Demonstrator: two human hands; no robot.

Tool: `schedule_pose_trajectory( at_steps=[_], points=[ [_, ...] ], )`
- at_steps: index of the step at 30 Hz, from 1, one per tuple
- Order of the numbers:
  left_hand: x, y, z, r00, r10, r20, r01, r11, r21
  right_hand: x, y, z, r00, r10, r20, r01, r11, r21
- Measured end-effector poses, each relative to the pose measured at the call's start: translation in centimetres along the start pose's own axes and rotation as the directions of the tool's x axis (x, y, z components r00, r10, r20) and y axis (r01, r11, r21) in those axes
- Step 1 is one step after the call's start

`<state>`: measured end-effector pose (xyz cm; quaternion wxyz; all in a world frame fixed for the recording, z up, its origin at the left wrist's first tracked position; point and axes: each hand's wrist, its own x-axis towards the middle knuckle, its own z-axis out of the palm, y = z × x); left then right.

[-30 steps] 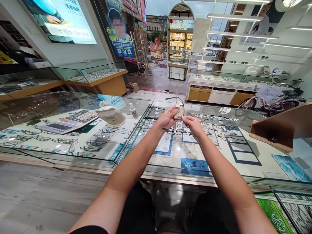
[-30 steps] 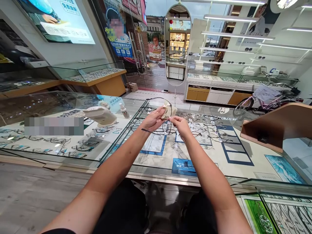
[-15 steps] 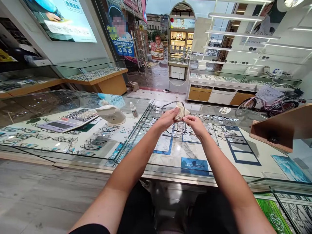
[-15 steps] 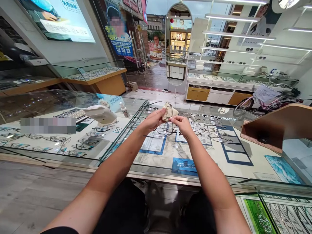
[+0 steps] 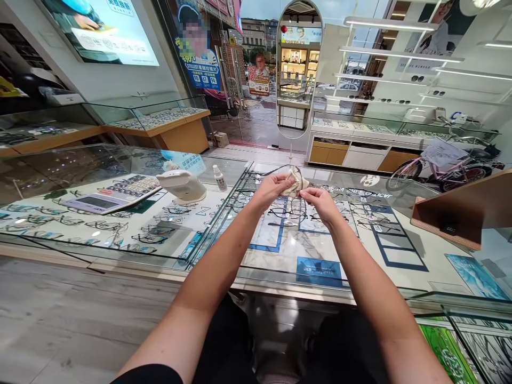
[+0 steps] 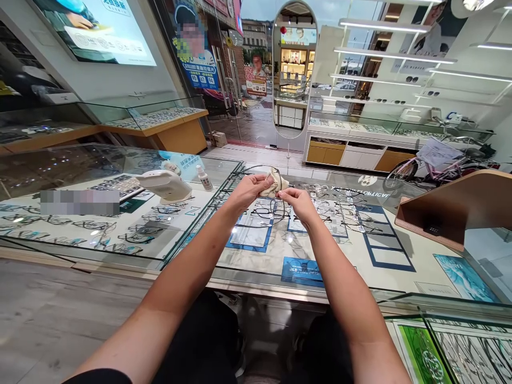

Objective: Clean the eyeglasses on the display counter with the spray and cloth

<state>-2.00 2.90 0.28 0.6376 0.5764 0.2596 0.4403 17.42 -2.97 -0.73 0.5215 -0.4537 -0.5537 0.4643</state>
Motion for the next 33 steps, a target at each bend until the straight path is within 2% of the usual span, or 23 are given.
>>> schedule_pose_trajectory(
  at_steps=[7,16,23,30,33],
  points=[
    [0.3,-0.7,-0.1,0.997,0.003,0.076,-0.004,1.000,0.008,-0.1,0.2,0.3,0.998,0.005,0.062,-0.004,1.000,-0.009],
    [0.2,-0.6,1.0,0.999,0.053,-0.012,-0.052,0.996,0.067,-0.4,-0.2,0.6,0.997,0.020,0.071,-0.018,0.999,-0.032],
    [0.3,-0.6,0.1,0.985,0.082,0.150,-0.085,0.996,0.012,-0.1,-0.2,-0.2,0.999,-0.011,0.040,0.012,1.000,-0.028],
    [0.3,-1.0,1.2,0.990,0.144,-0.003,-0.143,0.985,0.099,-0.4,-0.2,0.5,0.996,-0.001,0.093,0.000,1.000,0.013],
    [0.1,-0.5,1.1,0.993,0.121,-0.010,-0.119,0.985,0.123,-0.4,-0.3,0.5,0.995,-0.002,0.103,0.000,1.000,0.023]
  ],
)
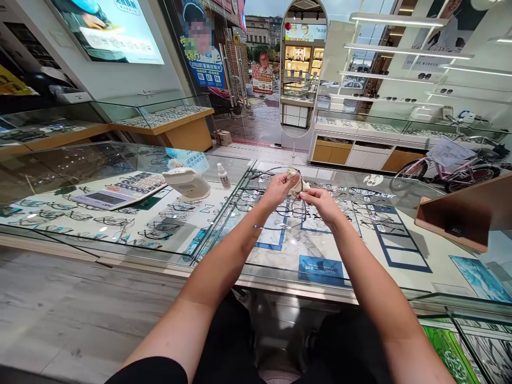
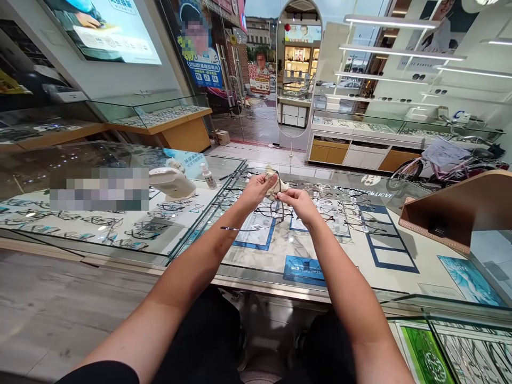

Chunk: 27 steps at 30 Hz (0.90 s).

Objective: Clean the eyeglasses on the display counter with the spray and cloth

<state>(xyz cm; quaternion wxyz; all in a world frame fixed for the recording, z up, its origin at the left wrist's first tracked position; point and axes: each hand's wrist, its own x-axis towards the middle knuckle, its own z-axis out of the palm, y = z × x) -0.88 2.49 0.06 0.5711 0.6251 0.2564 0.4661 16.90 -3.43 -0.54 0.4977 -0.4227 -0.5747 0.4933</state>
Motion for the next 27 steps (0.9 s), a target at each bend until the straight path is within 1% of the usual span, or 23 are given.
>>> schedule_pose_trajectory(
  at_steps=[2,5,7,9,11,16,18,19,21,24,25,27],
  points=[
    [-0.1,0.5,-0.6,0.995,-0.050,0.086,0.049,0.999,0.007,0.1,0.0,-0.3,1.000,0.007,0.001,-0.007,1.000,0.008],
    [-0.2,1.1,-1.7,0.965,-0.104,0.240,0.111,0.994,-0.014,0.2,0.1,-0.7,0.999,0.036,0.005,-0.036,0.998,0.047],
    [-0.2,1.2,-2.1,0.955,-0.107,0.277,0.118,0.993,-0.024,0.3,0.1,-0.9,0.997,0.072,0.032,-0.074,0.995,0.072],
    [-0.3,1.1,-2.1,0.953,-0.105,0.283,0.116,0.993,-0.024,0.2,0.1,-0.8,0.993,0.105,0.058,-0.110,0.990,0.086],
    [-0.3,0.8,-1.7,0.961,-0.090,0.262,0.100,0.995,-0.022,0.2,-0.1,-0.6,0.991,0.122,0.062,-0.128,0.987,0.100],
    [-0.5,0.3,-0.3,0.995,-0.017,0.094,0.014,0.999,0.034,0.0,-0.2,-0.1,0.987,0.139,0.080,-0.148,0.982,0.115],
    [-0.4,0.2,-0.3,0.998,0.009,0.069,-0.013,0.998,0.069,0.1,-0.2,-0.1,0.987,0.134,0.084,-0.143,0.982,0.125],
    [-0.4,0.1,-0.5,0.997,0.011,0.079,-0.017,0.997,0.074,0.1,-0.2,-0.2,0.989,0.125,0.075,-0.134,0.982,0.134],
    [-0.2,0.0,-1.1,0.990,-0.012,0.138,0.005,0.999,0.050,0.3,-0.1,-0.5,0.993,0.111,0.049,-0.117,0.981,0.154],
    [0.0,-0.1,-1.5,0.971,-0.044,0.236,0.054,0.998,-0.037,0.4,0.0,-1.0,0.989,0.138,0.044,-0.143,0.974,0.176],
    [0.0,-0.2,-1.5,0.969,-0.040,0.246,0.059,0.996,-0.067,0.5,0.0,-1.1,0.986,0.156,0.051,-0.163,0.969,0.184],
    [0.0,-0.5,-1.1,0.977,-0.024,0.214,0.049,0.993,-0.111,0.5,0.2,-1.1,0.981,0.184,0.064,-0.193,0.959,0.207]
  ],
)
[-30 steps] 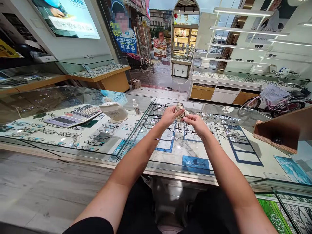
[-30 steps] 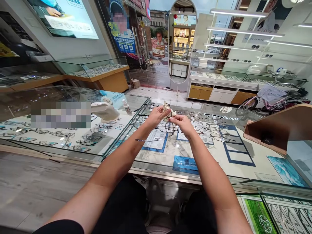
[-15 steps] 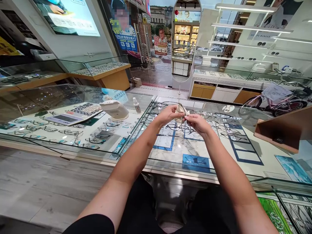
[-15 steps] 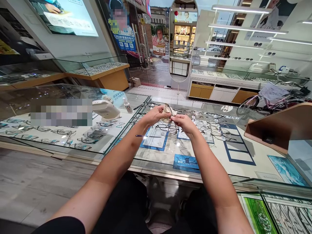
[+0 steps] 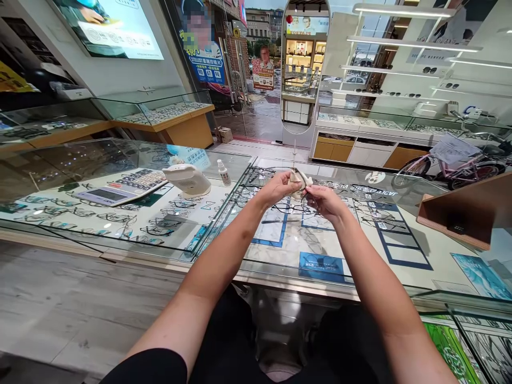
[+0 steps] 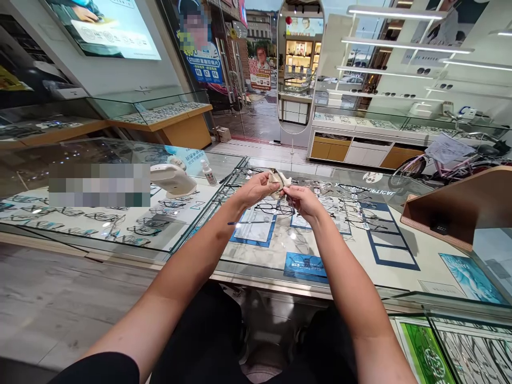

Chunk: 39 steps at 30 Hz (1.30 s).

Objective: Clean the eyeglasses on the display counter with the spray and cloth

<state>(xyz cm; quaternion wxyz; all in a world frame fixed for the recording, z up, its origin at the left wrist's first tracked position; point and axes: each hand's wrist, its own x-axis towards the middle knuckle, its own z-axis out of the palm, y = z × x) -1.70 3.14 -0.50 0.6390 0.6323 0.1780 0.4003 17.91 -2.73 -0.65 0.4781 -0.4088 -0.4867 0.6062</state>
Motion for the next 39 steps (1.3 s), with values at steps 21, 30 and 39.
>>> schedule_pose_trajectory(
  at_steps=[21,30,39],
  points=[
    [0.2,-0.5,1.0,0.986,0.038,-0.163,-0.029,0.998,0.053,0.3,0.8,0.4,0.999,0.043,0.020,-0.045,0.993,0.109],
    [0.9,-1.1,0.2,0.992,-0.037,-0.117,0.025,0.995,-0.100,0.4,0.9,0.3,0.999,0.024,0.023,-0.029,0.967,0.252],
    [1.0,-0.3,-1.7,0.946,-0.220,-0.236,0.127,0.926,-0.355,-0.9,-2.2,-1.5,0.996,-0.072,-0.059,0.081,0.983,0.163]
  ],
)
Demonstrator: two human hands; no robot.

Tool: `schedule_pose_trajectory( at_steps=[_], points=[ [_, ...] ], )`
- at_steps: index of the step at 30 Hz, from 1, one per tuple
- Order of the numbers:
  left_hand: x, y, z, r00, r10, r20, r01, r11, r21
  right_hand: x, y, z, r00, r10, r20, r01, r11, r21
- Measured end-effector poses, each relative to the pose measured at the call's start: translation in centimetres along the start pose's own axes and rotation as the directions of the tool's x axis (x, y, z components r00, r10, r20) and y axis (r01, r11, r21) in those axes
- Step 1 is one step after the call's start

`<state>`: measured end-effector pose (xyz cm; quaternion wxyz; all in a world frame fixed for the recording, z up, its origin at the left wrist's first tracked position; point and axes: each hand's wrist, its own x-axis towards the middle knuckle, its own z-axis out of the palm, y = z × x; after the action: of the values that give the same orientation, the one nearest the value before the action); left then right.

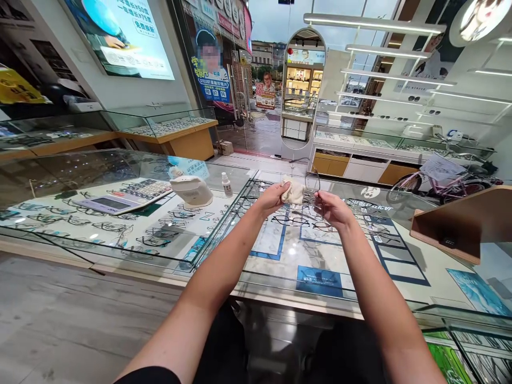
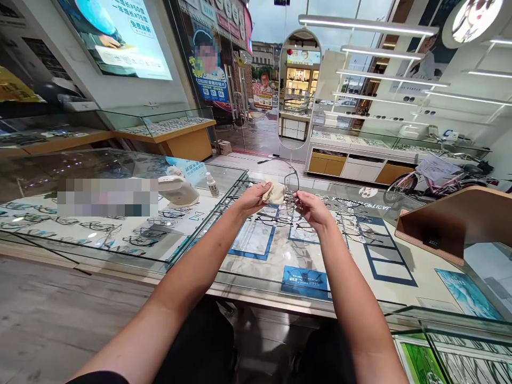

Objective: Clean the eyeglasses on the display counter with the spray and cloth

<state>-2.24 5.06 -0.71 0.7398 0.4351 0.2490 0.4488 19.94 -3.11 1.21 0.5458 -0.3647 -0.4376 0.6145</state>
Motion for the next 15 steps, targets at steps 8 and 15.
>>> schedule_pose_trajectory(
  at_steps=[8,15],
  points=[
    [-0.8,1.0,-1.3,0.972,-0.196,0.130,0.183,0.978,0.103,-4.6,-7.8,2.2,0.955,-0.228,0.189,0.296,0.733,-0.613],
    [-1.7,1.7,-1.1,0.921,-0.259,0.292,0.214,0.961,0.178,-8.7,-12.5,5.3,0.791,-0.137,0.596,0.548,-0.274,-0.790]
  ],
)
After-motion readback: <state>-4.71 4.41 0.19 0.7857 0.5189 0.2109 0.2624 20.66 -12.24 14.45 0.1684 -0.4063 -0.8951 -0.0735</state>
